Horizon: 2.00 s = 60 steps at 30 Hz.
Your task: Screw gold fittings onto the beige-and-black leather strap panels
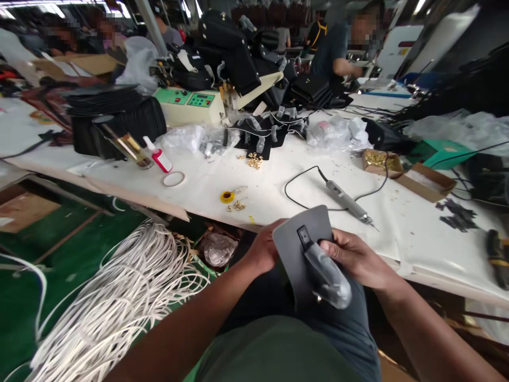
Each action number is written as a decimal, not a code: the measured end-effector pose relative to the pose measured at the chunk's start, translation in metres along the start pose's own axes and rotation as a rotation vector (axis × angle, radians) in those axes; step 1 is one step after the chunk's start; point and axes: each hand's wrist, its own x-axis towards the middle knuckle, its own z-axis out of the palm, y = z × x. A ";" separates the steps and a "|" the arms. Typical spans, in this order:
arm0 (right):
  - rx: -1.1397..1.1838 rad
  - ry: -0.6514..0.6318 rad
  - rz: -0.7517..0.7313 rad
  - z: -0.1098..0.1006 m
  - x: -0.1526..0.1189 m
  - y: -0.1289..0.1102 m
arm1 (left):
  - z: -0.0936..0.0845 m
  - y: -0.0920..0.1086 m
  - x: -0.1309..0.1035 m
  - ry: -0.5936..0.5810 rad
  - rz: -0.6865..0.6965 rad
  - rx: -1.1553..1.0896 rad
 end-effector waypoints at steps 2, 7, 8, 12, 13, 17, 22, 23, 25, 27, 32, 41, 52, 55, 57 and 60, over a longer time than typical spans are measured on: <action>0.131 -0.182 0.126 0.005 0.012 0.004 | -0.010 0.011 -0.026 -0.117 0.008 -0.093; 0.191 -0.428 0.232 0.026 0.053 0.018 | -0.045 0.011 -0.048 -0.290 0.051 -0.215; 0.184 -0.459 0.253 0.030 0.060 0.017 | -0.053 0.007 -0.048 -0.297 0.053 -0.221; 0.175 -0.476 0.338 0.045 0.088 0.009 | -0.077 -0.012 -0.049 -0.177 0.062 -0.228; 0.168 -0.449 0.343 0.048 0.095 0.007 | -0.081 -0.015 -0.050 -0.115 0.069 -0.240; 0.067 -0.403 0.280 0.065 0.126 0.009 | -0.093 -0.021 -0.056 -0.022 0.233 -0.117; -0.109 -0.293 0.137 0.078 0.167 0.029 | -0.104 -0.021 -0.065 0.082 0.457 0.218; -0.185 -0.223 0.085 0.078 0.175 0.033 | -0.106 -0.020 -0.069 0.106 0.433 0.243; -0.387 -0.044 -0.025 0.078 0.193 0.037 | -0.108 -0.019 -0.076 0.128 0.351 0.266; -0.594 0.083 -0.111 0.079 0.210 0.039 | -0.108 -0.019 -0.083 0.124 0.277 0.260; -0.956 0.046 -0.192 0.089 0.237 0.039 | -0.106 -0.027 -0.085 0.106 0.298 0.261; -1.015 0.083 -0.190 0.088 0.235 0.043 | -0.105 -0.032 -0.081 0.113 0.508 0.437; -1.111 0.052 -0.083 0.092 0.232 0.027 | -0.096 -0.023 -0.086 0.156 0.543 0.484; -1.161 0.041 -0.015 0.086 0.229 0.023 | -0.097 -0.023 -0.089 0.165 0.571 0.524; -1.112 0.053 0.016 0.081 0.223 0.021 | -0.097 -0.021 -0.090 0.193 0.589 0.559; -0.775 0.082 0.049 0.071 0.203 0.018 | -0.097 -0.018 -0.089 0.211 0.642 0.617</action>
